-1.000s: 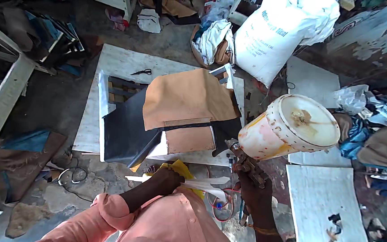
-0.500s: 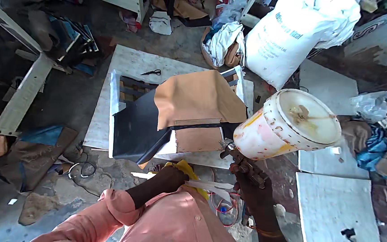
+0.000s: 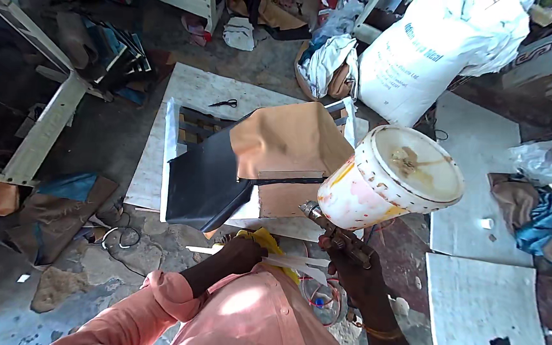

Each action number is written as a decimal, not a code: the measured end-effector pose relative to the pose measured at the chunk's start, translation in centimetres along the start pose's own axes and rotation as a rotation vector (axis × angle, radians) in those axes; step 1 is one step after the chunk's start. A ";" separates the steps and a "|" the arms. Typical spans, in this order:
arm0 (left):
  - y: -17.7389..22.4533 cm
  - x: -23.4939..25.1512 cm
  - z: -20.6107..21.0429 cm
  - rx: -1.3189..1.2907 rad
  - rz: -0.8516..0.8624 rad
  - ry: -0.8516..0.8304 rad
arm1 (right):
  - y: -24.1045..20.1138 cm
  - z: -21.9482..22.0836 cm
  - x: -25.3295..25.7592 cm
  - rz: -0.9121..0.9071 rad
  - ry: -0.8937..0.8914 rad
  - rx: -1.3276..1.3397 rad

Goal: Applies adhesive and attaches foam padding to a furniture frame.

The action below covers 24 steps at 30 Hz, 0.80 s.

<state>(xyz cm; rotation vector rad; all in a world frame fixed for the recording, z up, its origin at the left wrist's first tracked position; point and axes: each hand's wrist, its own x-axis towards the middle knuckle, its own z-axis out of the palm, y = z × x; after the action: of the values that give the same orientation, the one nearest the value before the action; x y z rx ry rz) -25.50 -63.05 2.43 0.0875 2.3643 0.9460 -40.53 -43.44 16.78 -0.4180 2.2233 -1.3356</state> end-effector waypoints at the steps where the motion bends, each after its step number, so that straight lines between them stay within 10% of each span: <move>1: 0.0 0.0 0.0 0.004 0.003 0.000 | 0.1 0.0 0.0 -0.007 -0.002 -0.007; 10: -0.1 0.2 0.4 0.005 0.017 0.000 | 1.0 -2.5 -1.1 -0.023 0.166 -0.080; 24: 0.5 0.8 2.0 -0.039 0.011 -0.033 | 0.7 -2.8 -1.9 -0.010 -0.034 -0.017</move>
<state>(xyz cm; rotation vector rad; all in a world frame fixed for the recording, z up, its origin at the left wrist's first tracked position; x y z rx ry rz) -25.18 -61.29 1.21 0.1002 2.3160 0.9877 -40.57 -40.15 17.69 -0.4552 2.2089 -1.3060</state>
